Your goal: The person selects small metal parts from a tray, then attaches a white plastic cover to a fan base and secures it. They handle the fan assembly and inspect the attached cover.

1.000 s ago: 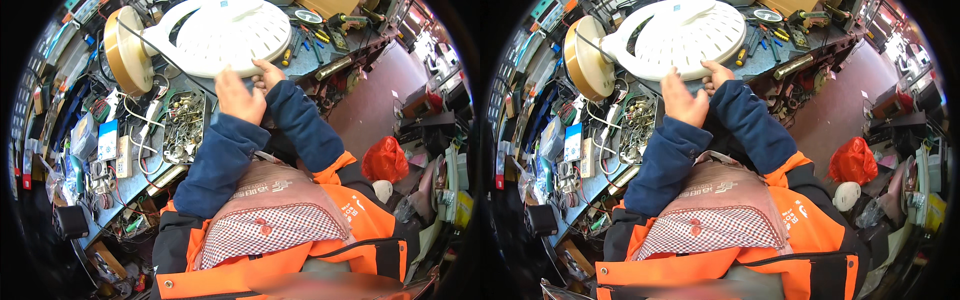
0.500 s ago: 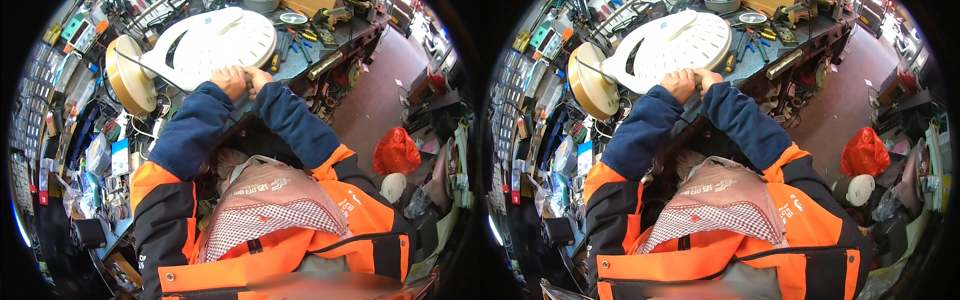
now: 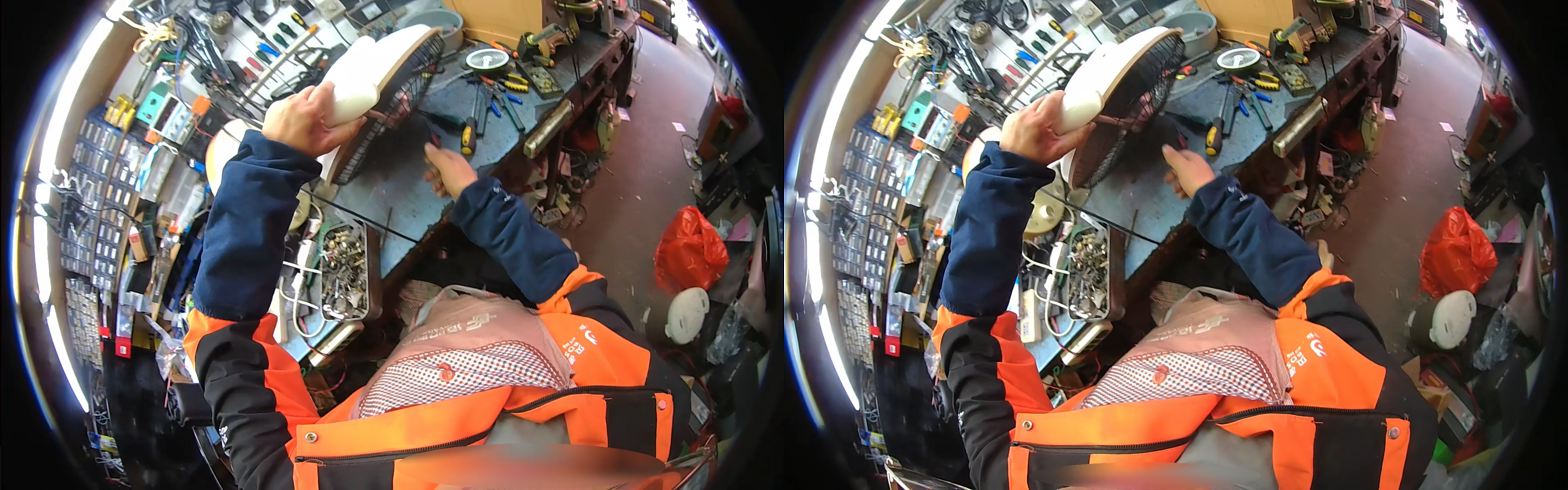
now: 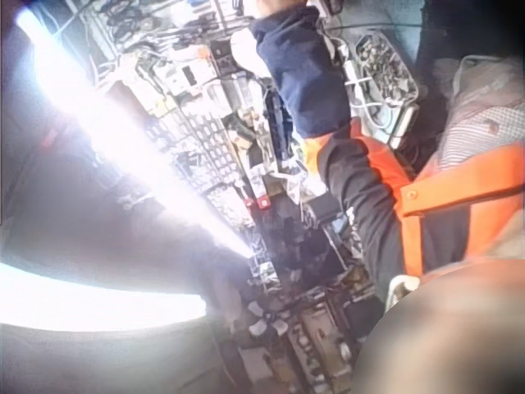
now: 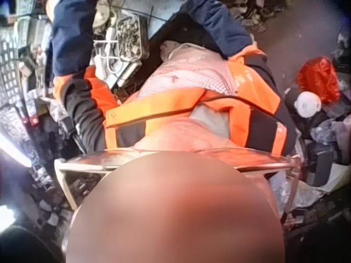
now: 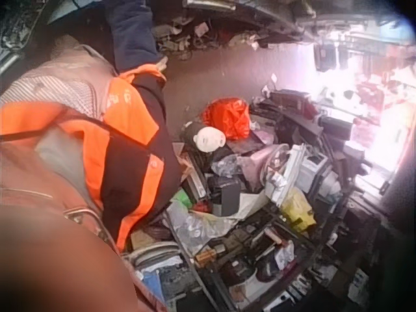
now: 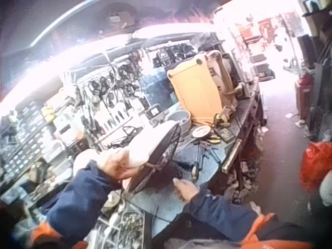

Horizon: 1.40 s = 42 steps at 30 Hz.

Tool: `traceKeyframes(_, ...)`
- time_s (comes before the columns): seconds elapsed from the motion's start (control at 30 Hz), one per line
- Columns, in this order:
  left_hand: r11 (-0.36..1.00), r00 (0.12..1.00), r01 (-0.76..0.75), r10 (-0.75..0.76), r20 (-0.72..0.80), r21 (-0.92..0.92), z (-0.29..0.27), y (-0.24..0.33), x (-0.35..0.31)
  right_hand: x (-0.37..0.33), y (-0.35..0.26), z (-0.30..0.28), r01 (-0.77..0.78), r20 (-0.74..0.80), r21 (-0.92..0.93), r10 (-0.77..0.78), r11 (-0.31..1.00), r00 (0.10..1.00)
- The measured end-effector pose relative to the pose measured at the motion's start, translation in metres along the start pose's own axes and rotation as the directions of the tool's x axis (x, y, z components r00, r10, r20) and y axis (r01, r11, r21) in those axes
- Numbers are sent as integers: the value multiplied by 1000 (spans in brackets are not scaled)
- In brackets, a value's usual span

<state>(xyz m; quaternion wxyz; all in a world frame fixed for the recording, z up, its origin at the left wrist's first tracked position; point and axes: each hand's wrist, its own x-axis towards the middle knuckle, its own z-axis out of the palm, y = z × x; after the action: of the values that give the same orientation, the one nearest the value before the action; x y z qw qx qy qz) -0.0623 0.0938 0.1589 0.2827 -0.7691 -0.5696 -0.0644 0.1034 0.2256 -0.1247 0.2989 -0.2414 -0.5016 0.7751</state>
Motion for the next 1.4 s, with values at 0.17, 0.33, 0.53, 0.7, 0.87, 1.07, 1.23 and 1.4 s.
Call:
traceKeyframes(0.17, 983, 998, 31, -20, 58, -180, -34, -7, 11, 9, 4, 15, -74, 100, 203, 55, 976, 994)
traceKeyframes(0.33, 955, 999, 23, -35, -37, -295, -38, -16, 17, 56, 28, 39, -219, 180, 466, 150, 857, 972)
traceKeyframes(0.53, 962, 984, 0, -49, -170, -272, -27, -39, 23, 118, 53, 69, -366, 399, 601, 130, 711, 908)
traceKeyframes(0.7, 998, 969, 10, -27, -245, -70, -42, -56, 30, 147, 45, 84, -390, 439, 728, 54, 563, 897)
traceKeyframes(0.87, 894, 896, 66, -248, -367, -443, -54, -69, 28, 140, 21, 100, -199, 429, 664, -150, 721, 891)
traceKeyframes(1.07, 757, 769, 208, -518, -375, -619, -115, -73, 25, 145, -36, 114, 40, 398, 725, -465, 688, 791)
traceKeyframes(1.23, 953, 814, 259, -125, -568, 161, -137, -115, -3, 141, -58, 101, 336, 285, 667, -644, 665, 710)
traceKeyframes(1.4, 807, 471, 369, -591, -655, -462, -106, -136, -47, 142, -52, 96, 285, 244, 719, -614, 634, 751)
